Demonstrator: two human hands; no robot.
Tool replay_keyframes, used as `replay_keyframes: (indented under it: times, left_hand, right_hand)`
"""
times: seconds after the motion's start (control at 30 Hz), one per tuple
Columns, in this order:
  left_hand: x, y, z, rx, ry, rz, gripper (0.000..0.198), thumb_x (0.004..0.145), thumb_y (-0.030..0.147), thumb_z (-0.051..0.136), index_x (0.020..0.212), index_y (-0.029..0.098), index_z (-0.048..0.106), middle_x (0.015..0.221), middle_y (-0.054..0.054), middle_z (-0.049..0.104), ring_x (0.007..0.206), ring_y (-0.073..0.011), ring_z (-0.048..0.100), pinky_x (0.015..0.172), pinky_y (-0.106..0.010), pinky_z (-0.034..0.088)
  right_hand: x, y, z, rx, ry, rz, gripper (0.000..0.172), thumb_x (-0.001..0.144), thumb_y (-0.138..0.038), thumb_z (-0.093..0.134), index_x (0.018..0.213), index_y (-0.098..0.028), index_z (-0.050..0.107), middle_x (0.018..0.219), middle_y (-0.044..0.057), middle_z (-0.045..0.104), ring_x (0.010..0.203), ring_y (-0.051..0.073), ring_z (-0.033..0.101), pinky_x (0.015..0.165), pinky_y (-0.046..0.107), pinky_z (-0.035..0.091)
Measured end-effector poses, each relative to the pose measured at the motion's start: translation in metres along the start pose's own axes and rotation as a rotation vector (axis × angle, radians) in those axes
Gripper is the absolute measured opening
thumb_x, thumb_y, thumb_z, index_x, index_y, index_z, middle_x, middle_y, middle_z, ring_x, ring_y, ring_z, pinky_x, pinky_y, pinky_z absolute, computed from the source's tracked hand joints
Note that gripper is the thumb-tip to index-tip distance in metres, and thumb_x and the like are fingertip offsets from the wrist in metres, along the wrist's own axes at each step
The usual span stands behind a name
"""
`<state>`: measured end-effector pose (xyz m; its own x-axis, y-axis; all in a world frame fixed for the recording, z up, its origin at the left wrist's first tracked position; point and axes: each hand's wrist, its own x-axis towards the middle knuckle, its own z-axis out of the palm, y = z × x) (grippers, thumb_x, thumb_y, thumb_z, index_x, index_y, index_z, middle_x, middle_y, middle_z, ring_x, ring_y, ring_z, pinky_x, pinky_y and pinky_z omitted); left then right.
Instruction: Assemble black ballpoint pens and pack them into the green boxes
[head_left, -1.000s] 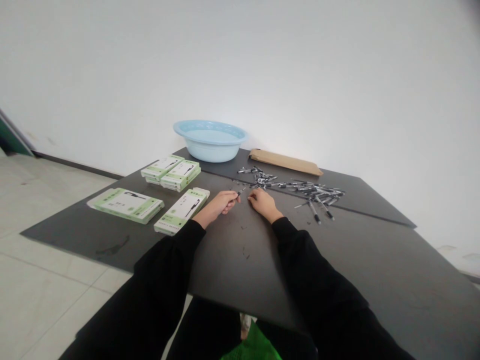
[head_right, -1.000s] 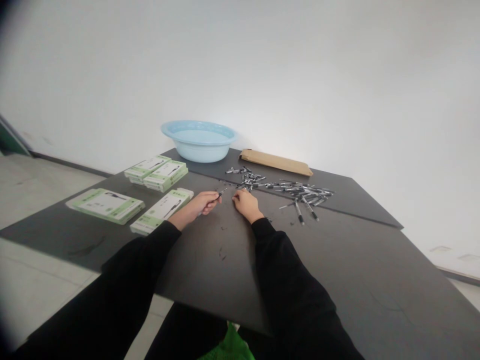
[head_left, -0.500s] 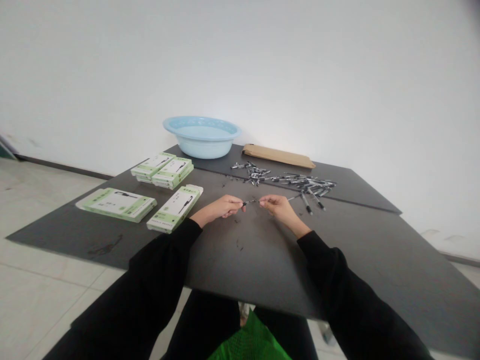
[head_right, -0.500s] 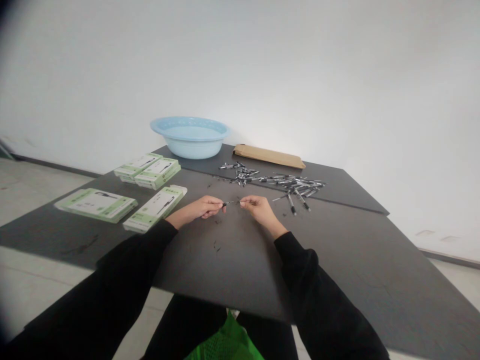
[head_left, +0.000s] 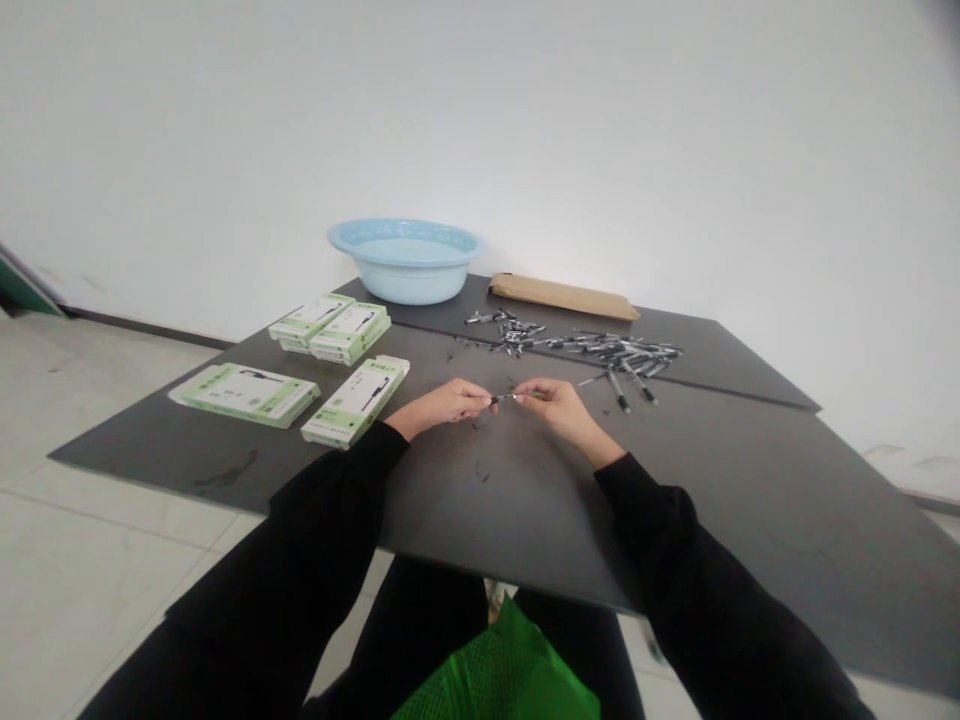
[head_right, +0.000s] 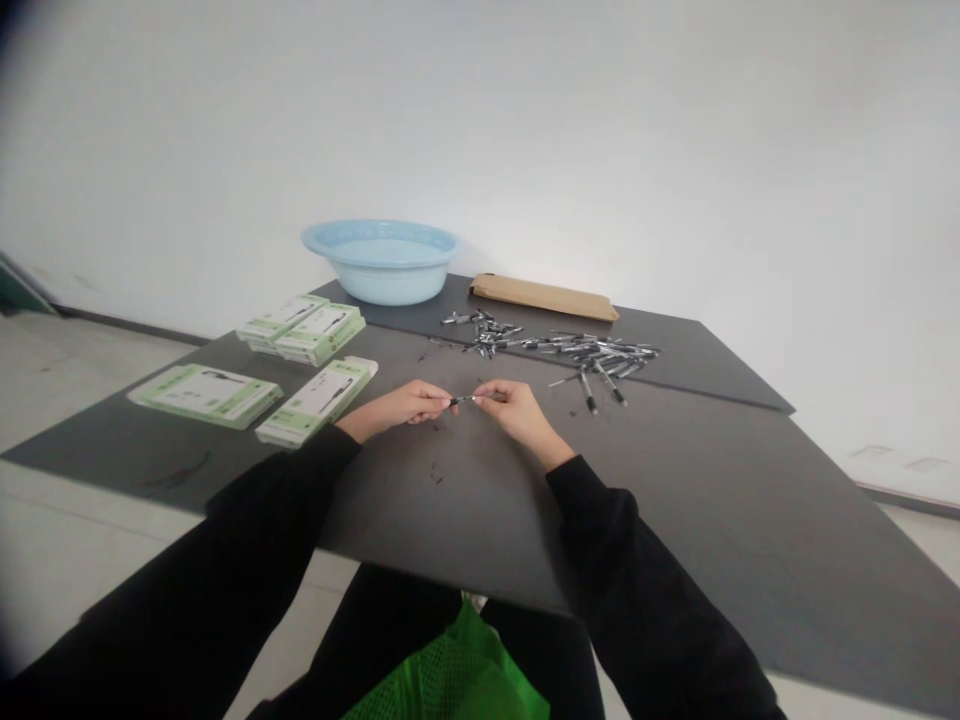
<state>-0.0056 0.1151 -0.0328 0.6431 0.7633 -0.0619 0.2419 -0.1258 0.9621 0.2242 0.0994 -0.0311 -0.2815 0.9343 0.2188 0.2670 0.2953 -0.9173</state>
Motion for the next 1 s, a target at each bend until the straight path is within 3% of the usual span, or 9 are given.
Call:
replay_keyframes:
  times: [0.63,0.87,1.0]
  left_hand:
    - [-0.001,0.005,0.003,0.048,0.02,-0.007,0.033,0.082,0.039,0.055,0.09,0.011,0.07,0.049,0.005,0.043,0.042,-0.007,0.034,0.042,-0.019,0.024]
    - [-0.005,0.012,0.006,0.12,-0.012,0.025,0.037,0.083,0.044,0.058,0.091,0.01,0.07,0.055,0.003,0.047,0.046,-0.0067,0.037,0.044,-0.019,0.025]
    - [-0.006,0.014,0.012,0.002,-0.019,-0.004,0.037,0.083,0.044,0.058,0.097,0.011,0.068,0.056,0.005,0.044,0.045,-0.0065,0.036,0.043,-0.019,0.025]
  right_hand:
    - [-0.003,-0.004,0.0,-0.011,0.015,0.006,0.026,0.073,-0.039,0.069,0.084,-0.016,0.07,0.085,0.006,0.072,0.076,0.018,0.064,0.073,0.03,0.047]
    - [-0.007,-0.015,0.005,-0.1,-0.016,-0.02,0.022,0.075,-0.037,0.066,0.081,-0.016,0.07,0.081,0.005,0.071,0.07,0.016,0.061,0.067,0.028,0.045]
    - [-0.008,-0.019,0.005,-0.014,0.002,0.007,0.024,0.072,-0.039,0.07,0.081,-0.016,0.07,0.075,0.004,0.07,0.062,0.013,0.056,0.059,0.025,0.041]
